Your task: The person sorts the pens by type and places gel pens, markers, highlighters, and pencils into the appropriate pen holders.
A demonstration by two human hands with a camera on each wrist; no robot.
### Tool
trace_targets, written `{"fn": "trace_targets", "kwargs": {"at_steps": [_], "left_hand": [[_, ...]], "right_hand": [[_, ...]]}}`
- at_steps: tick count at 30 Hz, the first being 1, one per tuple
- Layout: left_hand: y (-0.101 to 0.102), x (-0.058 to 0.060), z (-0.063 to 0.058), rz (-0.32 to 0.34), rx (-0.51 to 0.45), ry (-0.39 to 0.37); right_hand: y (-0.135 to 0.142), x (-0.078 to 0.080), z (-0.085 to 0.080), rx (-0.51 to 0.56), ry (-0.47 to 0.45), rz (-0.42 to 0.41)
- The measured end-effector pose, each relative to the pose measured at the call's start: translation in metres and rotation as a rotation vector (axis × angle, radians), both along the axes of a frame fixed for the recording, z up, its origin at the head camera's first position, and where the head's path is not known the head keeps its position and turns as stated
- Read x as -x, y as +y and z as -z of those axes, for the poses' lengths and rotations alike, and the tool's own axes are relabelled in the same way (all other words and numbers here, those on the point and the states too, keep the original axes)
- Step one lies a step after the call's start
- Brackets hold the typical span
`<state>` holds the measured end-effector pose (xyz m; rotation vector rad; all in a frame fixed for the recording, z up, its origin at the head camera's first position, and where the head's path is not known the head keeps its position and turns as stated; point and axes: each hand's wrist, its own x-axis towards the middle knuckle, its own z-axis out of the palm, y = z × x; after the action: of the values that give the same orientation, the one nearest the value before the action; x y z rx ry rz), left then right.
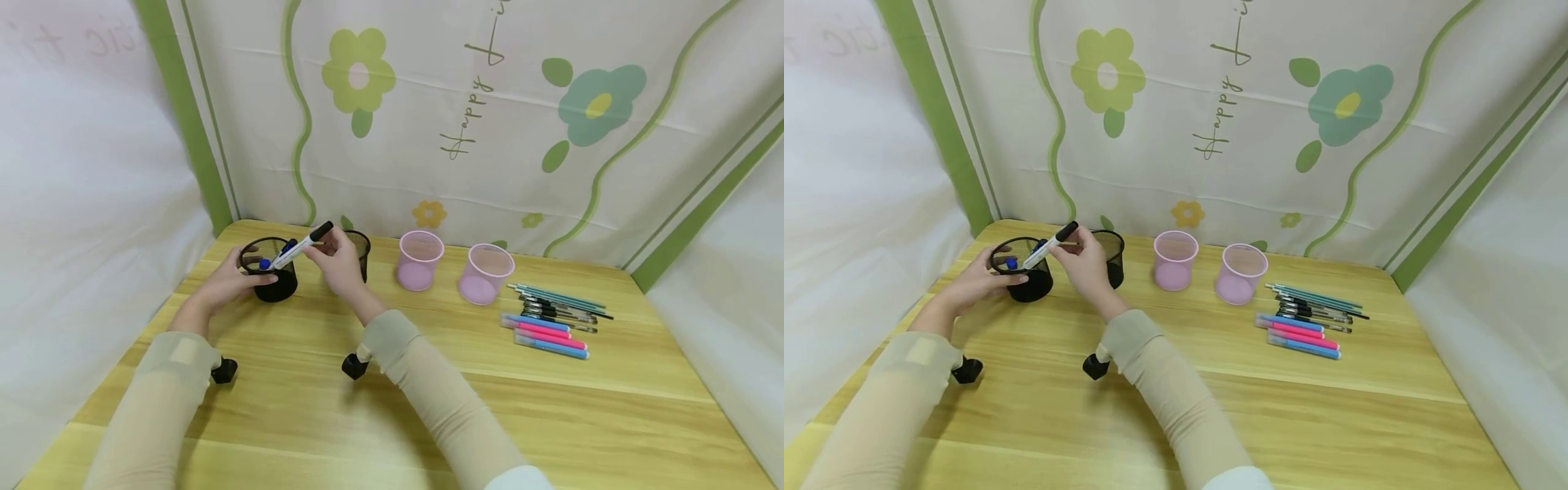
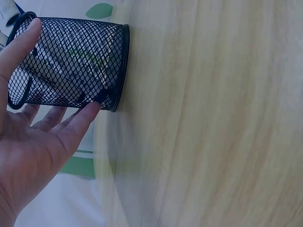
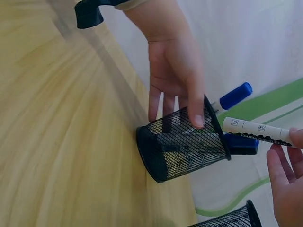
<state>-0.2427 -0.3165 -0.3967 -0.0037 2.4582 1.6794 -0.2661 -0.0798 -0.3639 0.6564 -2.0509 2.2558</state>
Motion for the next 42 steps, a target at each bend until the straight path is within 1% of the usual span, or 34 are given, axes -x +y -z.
{"fn": "trace_targets", "kwargs": {"at_steps": [2, 4, 8, 11, 19, 23, 29, 32, 35, 42], "left_hand": [[0.000, 0.000, 0.000, 0.000, -0.001, 0.000], [0.000, 0.000, 0.000, -0.002, -0.004, -0.002], [0.000, 0.001, 0.001, -0.005, -0.014, -0.004], [-0.001, 0.001, 0.002, -0.007, -0.017, -0.002], [0.001, 0.001, 0.000, -0.005, -0.016, -0.001], [0.001, 0.000, -0.002, -0.004, -0.003, -0.005], [-0.004, 0.000, -0.004, 0.009, 0.057, -0.011], [-0.005, 0.001, -0.003, 0.012, 0.061, -0.018], [-0.006, 0.001, -0.004, 0.015, 0.061, -0.027], [-0.005, -0.002, -0.010, 0.035, 0.085, -0.032]], "right_hand": [[-0.006, -0.002, 0.001, -0.052, 0.010, 0.013], [-0.012, -0.004, 0.001, -0.132, 0.021, 0.030], [-0.018, -0.008, 0.000, -0.349, 0.075, 0.061], [-0.018, -0.009, 0.000, -0.430, 0.111, 0.056], [-0.008, -0.008, 0.002, -0.399, 0.105, 0.050], [-0.003, -0.007, 0.002, -0.405, 0.107, 0.019], [0.008, -0.006, -0.001, -0.392, 0.123, -0.063], [0.013, -0.006, -0.002, -0.403, 0.132, -0.096], [0.018, -0.004, -0.002, -0.420, 0.144, -0.113], [0.037, -0.002, -0.005, -0.455, 0.194, -0.142]]}}
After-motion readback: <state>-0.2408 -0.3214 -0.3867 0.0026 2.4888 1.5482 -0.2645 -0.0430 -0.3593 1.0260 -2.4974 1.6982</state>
